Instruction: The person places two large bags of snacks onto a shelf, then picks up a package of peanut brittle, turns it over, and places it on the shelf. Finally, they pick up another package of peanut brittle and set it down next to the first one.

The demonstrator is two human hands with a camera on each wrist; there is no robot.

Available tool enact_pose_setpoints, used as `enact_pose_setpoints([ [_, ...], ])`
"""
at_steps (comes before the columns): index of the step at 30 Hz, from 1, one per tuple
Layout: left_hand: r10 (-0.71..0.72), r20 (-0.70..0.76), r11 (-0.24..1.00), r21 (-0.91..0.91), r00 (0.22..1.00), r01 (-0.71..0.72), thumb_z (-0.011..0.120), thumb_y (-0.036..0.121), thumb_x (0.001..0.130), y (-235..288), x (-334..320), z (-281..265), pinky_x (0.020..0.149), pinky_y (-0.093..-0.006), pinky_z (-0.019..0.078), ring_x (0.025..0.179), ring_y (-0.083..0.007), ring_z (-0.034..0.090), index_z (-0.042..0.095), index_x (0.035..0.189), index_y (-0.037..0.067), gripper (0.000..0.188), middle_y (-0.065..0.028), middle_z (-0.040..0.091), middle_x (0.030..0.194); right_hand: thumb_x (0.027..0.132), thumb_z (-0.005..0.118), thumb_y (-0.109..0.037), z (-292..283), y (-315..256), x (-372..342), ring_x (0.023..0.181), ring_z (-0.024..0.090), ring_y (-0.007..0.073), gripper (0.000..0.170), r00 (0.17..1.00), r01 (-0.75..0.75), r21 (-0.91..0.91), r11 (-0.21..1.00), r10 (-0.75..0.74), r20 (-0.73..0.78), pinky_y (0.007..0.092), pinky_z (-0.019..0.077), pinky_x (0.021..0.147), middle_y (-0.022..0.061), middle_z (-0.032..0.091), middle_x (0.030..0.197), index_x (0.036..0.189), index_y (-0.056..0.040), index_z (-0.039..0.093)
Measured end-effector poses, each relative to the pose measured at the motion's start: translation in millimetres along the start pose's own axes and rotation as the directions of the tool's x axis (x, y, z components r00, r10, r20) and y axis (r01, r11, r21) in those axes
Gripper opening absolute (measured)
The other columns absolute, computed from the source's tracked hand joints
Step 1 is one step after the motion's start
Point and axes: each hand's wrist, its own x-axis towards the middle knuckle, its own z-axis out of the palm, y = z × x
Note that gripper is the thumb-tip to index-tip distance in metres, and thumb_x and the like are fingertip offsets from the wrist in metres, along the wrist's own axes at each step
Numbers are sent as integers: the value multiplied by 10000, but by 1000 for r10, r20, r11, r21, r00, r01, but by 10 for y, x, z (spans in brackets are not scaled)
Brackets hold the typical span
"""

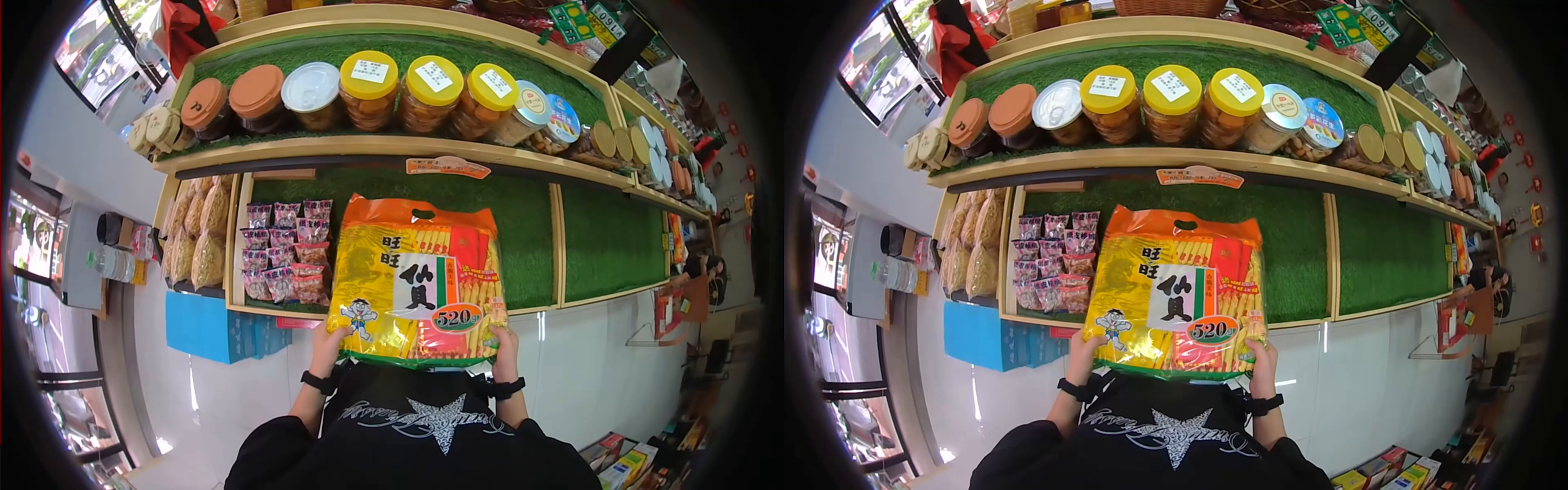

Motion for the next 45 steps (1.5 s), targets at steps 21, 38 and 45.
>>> enact_pose_setpoints([
  [21,-226,-58,969,91,972,230,588,144,698,-1510,1751,-301,723,-278,432,803,-179,562,496,1042,-48,405,-112,592,902,691,639,-237,285,1077,2118,816,573,240,423,981,-48,-603,796,150,120,310,431,708,157,597,872,960,75,542],
  [38,73,-40,597,802,997,-11,572,236,688,-1475,989,-124,936,-403,328,1114,-390,382,391,1204,-17,603,-259,393,1211,723,577,-274,-657,1844,1562,966,543,302,501,973,-124,-705,698,224,50,326,416,832,213,559,1048,1098,51,511],
  [45,-109,144,523,850,984,-66,588,339,688,-1506,1191,-152,1017,-375,225,1244,-399,216,252,1313,6,783,-332,201,1315,772,530,-336,-591,1594,967,774,572,152,355,894,-416,-467,780,446,-52,303,413,641,51,601,879,1024,-85,531],
])
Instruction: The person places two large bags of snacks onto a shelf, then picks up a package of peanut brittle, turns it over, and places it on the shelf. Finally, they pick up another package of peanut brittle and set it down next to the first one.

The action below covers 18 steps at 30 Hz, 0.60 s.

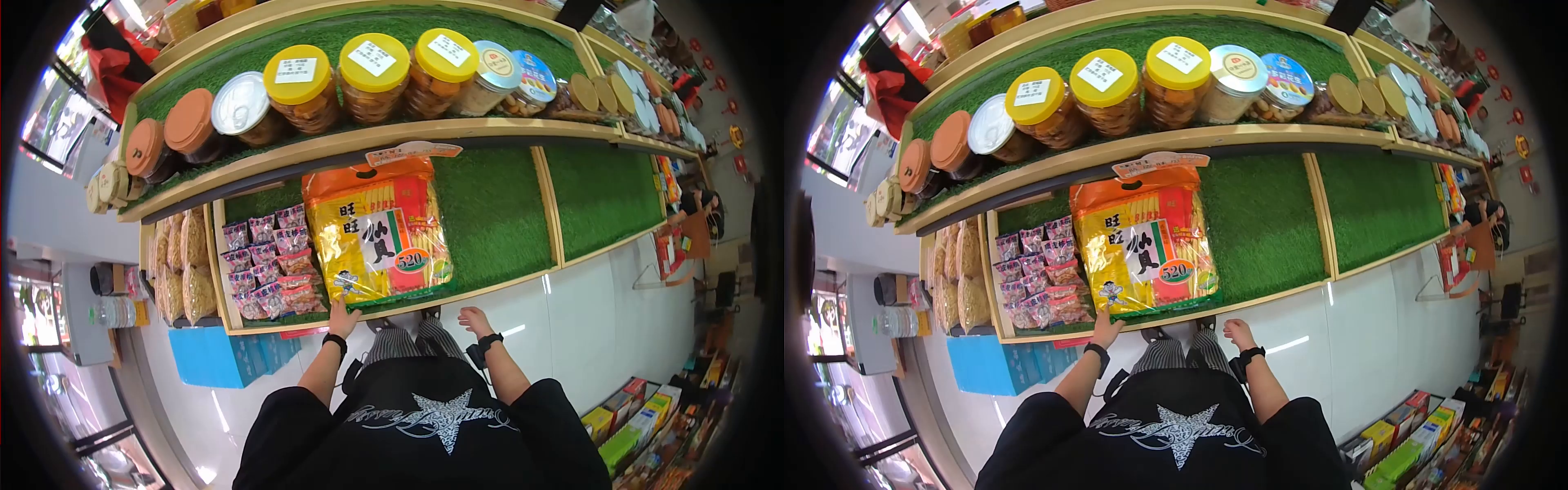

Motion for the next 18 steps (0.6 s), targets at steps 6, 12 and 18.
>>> enact_pose_setpoints([
  [6,46,85,994,-101,995,-38,596,352,689,-82,217,2,1032,-359,181,1261,-397,178,239,1332,38,799,-340,182,1320,779,528,-339,125,-153,-285,766,573,137,340,997,24,86,996,-31,77,284,406,623,49,606,868,1005,-85,538],
  [12,-27,18,989,-146,999,30,590,343,689,-53,306,21,961,-392,305,1145,-403,366,363,1265,32,693,-292,366,1236,788,511,-336,-25,-172,-357,777,570,142,334,993,69,110,992,-80,92,293,381,674,53,603,905,1012,-90,536],
  [18,-114,-205,989,70,972,131,562,327,692,712,16,150,907,-408,361,1058,-409,436,406,1208,-15,638,-318,421,1129,804,492,-338,-533,-118,-594,822,571,140,364,986,146,105,984,-154,69,271,399,683,60,605,961,1071,-93,531],
])
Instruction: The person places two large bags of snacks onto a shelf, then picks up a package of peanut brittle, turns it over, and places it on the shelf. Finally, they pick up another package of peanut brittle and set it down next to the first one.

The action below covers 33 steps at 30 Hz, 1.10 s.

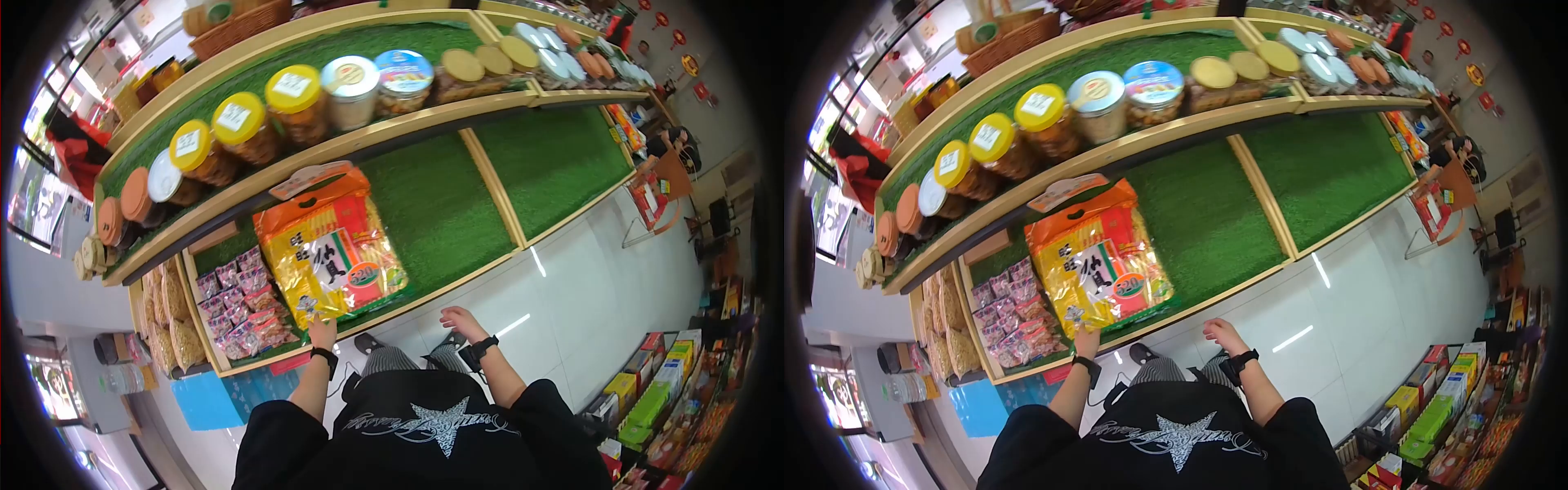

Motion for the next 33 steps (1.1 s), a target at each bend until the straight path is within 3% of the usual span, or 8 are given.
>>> enact_pose_setpoints([
  [5,246,-10,930,-279,969,-239,570,208,705,464,-530,363,858,-381,392,978,-354,510,490,1103,-54,483,-249,534,1030,800,495,-191,-671,46,-413,784,567,158,286,975,209,137,968,-194,-110,272,449,700,83,589,874,1003,6,532],
  [6,274,-54,874,-403,960,-272,559,168,717,546,-632,483,841,-360,404,955,-315,530,507,1080,-50,426,-228,553,1006,802,494,-284,-872,169,-435,831,571,148,360,972,221,82,972,-213,-101,260,410,704,61,602,936,1078,-54,525],
  [9,333,-61,724,-623,941,-296,494,68,784,1178,-992,585,766,-263,437,861,-162,570,537,1021,-24,259,-114,599,918,810,483,-251,-1339,275,-722,824,566,147,335,946,276,96,956,-253,-204,259,414,706,75,600,917,1058,-32,536],
  [12,465,41,691,-641,884,-334,469,42,807,1740,-1158,801,753,-244,439,833,-151,575,550,988,-18,208,-104,604,903,814,480,-234,-1813,510,-920,818,557,144,313,901,320,-8,947,-307,-307,261,417,704,72,599,901,1045,-32,543],
  [15,562,56,622,-687,825,-376,460,25,827,2495,-1465,949,747,-249,448,816,-154,579,564,931,-29,157,-100,604,872,820,471,-218,-2179,528,-1319,812,551,141,291,848,418,130,899,-336,-410,260,414,716,63,600,883,1035,-36,547],
  [22,745,127,508,-744,654,-434,440,43,844,3777,-2176,1308,737,-249,447,816,-144,561,553,932,-34,163,-73,583,827,840,456,-225,-2601,736,-2115,817,556,134,268,709,481,335,810,-134,-692,253,405,735,62,618,907,1013,-45,553],
  [28,864,294,473,-754,409,-456,459,9,822,4270,-2495,1800,723,-241,448,779,-127,572,582,881,-34,144,-79,609,810,849,444,-233,-2584,1067,-2294,817,557,135,275,634,526,432,733,1,-773,248,410,729,69,619,900,1006,-33,551],
  [33,875,356,475,-761,328,-441,460,11,824,4653,-2607,2194,706,-236,449,763,-123,573,582,891,-31,145,-76,612,805,846,451,-226,-2787,1073,-2381,798,552,124,262,530,573,454,682,114,-840,238,408,710,70,619,881,990,-33,554],
])
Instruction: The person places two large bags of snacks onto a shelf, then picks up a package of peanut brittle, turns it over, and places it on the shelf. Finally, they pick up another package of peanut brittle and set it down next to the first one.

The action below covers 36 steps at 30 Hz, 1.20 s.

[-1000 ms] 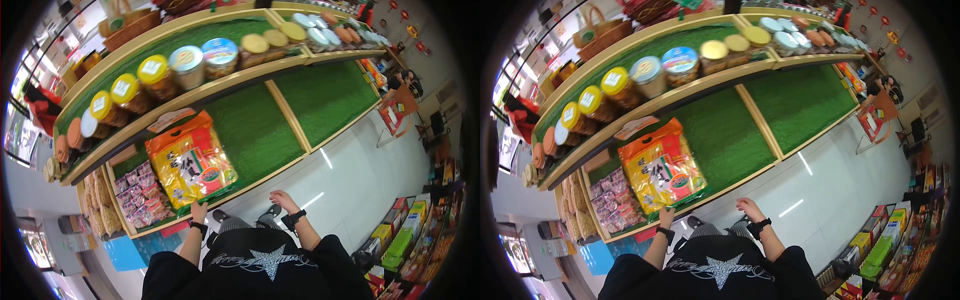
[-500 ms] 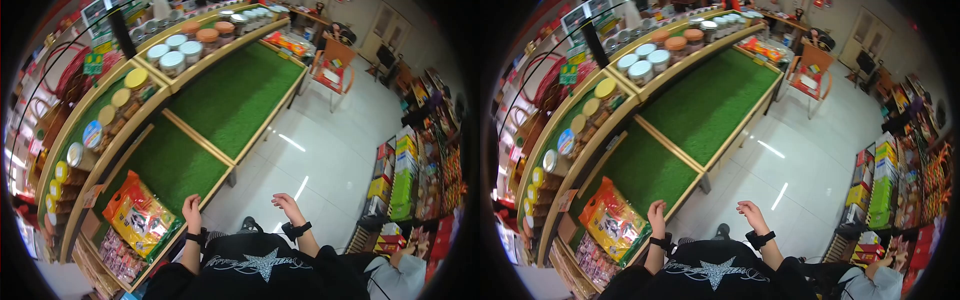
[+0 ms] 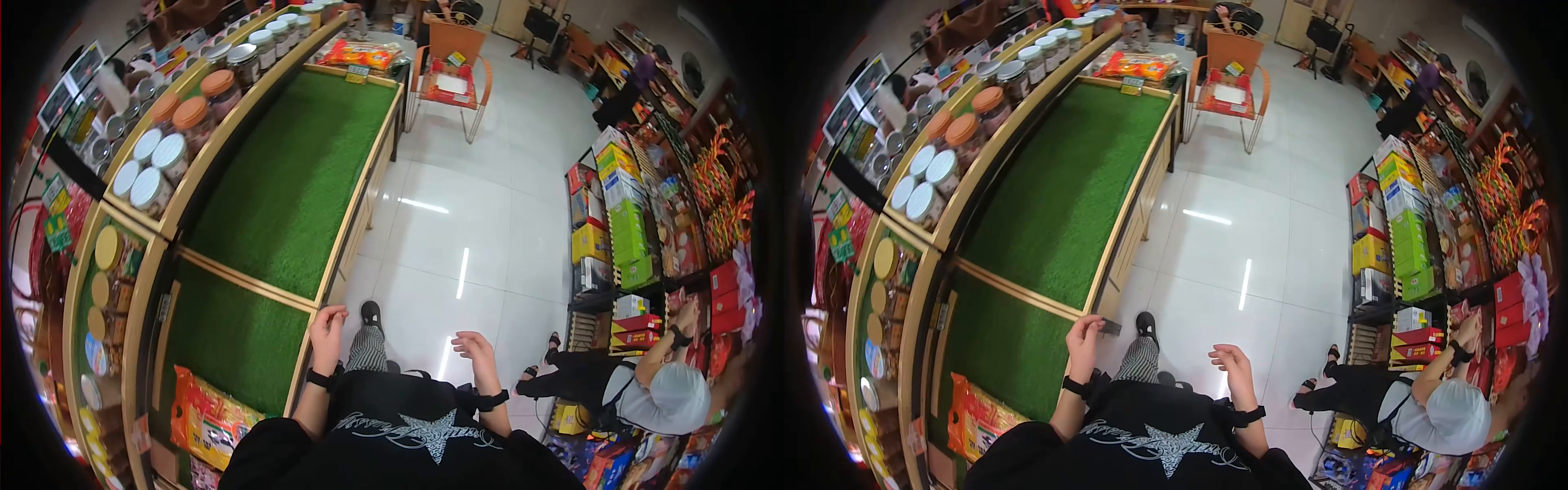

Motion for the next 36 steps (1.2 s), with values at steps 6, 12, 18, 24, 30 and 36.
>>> enact_pose_setpoints([
  [6,68,73,998,7,995,-68,460,14,823,-13,829,214,704,-236,452,768,-127,588,578,897,-33,147,-81,618,808,835,463,-208,99,-513,624,748,539,105,237,978,138,56,989,-128,-165,232,400,688,60,619,855,965,-36,561],
  [12,129,36,990,-53,991,-127,472,20,819,251,1680,315,710,-243,447,762,-128,582,577,896,-36,141,-80,617,808,820,527,-129,442,-1022,1388,739,544,102,180,917,358,-88,929,-368,-155,229,416,685,59,617,827,951,-12,566],
  [18,92,103,994,-61,990,-86,485,34,824,343,2154,440,706,-239,433,772,-121,572,578,911,-30,143,-71,618,817,823,537,-112,700,-1434,1661,768,557,106,170,922,366,-81,927,-373,-106,231,430,696,65,618,834,950,-4,565],
  [24,8,191,1000,-4,982,-7,506,37,813,317,2356,643,719,-238,433,775,-118,571,580,922,-23,144,-67,622,819,829,527,-97,605,-1297,2002,793,577,119,158,963,255,-47,966,-258,-76,232,436,706,81,620,833,945,4,565],
  [30,-9,145,998,68,989,-1,462,34,833,324,2794,937,760,-236,425,811,-120,555,571,924,-23,153,-67,602,846,827,524,-80,283,-1454,2678,810,589,129,149,965,260,-35,965,-261,-17,232,438,708,82,618,835,940,10,562],
  [36,85,56,996,5,995,-85,463,29,841,565,3356,1692,762,-243,425,819,-123,548,560,940,-26,150,-70,595,855,828,526,-97,-90,-2237,3407,784,578,127,157,927,375,-127,918,-369,67,238,437,708,81,620,833,944,2,562],
])
